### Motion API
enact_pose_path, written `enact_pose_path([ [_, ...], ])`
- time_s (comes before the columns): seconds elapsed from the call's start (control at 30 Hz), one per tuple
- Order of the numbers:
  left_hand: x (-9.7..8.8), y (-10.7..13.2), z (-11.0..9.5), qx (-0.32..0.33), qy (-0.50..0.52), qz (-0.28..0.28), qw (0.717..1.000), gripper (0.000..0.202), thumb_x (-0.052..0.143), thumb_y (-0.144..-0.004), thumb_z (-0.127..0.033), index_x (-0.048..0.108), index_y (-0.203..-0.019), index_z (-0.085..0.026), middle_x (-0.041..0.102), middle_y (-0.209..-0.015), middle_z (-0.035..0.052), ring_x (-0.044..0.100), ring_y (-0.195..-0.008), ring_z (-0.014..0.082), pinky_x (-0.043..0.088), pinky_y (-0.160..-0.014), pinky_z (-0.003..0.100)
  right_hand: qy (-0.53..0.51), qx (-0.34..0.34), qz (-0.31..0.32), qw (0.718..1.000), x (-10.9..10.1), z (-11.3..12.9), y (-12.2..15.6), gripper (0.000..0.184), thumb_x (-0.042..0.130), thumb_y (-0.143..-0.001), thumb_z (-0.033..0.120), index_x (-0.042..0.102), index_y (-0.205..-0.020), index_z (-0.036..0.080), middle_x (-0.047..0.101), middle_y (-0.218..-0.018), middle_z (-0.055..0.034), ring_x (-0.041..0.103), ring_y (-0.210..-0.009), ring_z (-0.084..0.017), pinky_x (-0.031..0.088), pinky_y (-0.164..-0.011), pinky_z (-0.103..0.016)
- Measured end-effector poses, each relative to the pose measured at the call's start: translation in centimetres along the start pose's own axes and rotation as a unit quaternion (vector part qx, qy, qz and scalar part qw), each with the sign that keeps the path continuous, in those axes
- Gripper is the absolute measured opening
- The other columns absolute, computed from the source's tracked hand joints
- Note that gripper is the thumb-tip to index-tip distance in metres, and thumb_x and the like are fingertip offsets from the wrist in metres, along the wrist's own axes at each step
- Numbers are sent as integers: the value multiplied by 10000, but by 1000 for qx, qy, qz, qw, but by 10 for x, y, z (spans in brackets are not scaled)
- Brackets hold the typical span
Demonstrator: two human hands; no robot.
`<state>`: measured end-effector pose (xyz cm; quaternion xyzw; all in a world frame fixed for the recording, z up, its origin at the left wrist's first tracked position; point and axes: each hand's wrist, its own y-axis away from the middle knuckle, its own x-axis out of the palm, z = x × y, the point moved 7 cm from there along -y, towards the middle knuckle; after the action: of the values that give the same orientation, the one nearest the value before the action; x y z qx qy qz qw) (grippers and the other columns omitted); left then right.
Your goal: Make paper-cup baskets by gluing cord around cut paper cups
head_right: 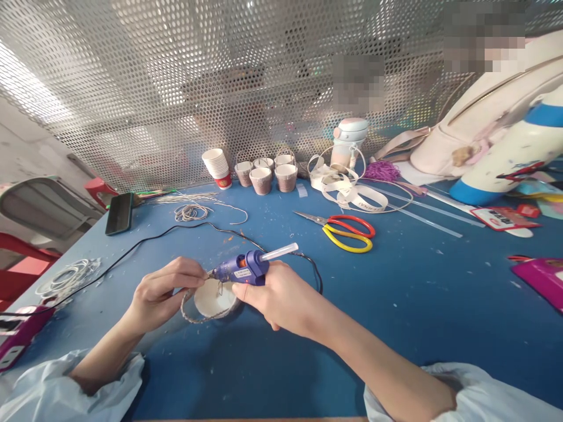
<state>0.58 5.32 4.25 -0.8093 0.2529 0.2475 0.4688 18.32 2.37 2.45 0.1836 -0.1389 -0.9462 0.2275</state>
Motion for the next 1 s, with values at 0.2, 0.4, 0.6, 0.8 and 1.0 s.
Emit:
enact_pose_path([
  [0.2,0,1,1,-2,-3,0,1000,232,518,-872,-25,660,-952,-191,700,-847,79,665,-819,182,563,-700,317,-4,-6,-20,1000,-1,9,7,155,511,-938,270,635,-948,177,416,-424,98,435,-411,-69,364,-461,-182],
  [0.4,0,2,2,-6,-3,3,1000,227,538,-871,-27,659,-966,-194,696,-856,78,659,-823,179,564,-695,312,-40,-10,-9,999,1,10,8,170,515,-934,271,644,-977,171,406,-458,95,431,-414,-64,358,-424,-163],
  [0.6,-1,3,2,-16,-18,-6,1000,249,542,-850,4,667,-944,-190,660,-872,63,650,-796,151,558,-680,271,-33,3,-14,999,0,6,7,201,503,-932,298,599,-806,173,394,-442,95,427,-412,-64,362,-425,-164],
  [0.8,-3,5,5,-43,-29,-21,998,204,562,-866,-66,703,-906,-207,652,-831,49,658,-732,141,548,-630,239,-34,1,-15,999,0,4,6,190,498,-925,308,626,-898,170,368,-452,97,417,-417,-70,344,-433,-174],
  [1.0,-3,4,5,-43,-22,-8,999,193,558,-872,-73,702,-901,-197,671,-832,58,666,-733,144,555,-637,240,-41,-5,-12,999,0,5,7,216,503,-915,318,588,-775,177,390,-446,89,422,-419,-71,354,-434,-179],
])
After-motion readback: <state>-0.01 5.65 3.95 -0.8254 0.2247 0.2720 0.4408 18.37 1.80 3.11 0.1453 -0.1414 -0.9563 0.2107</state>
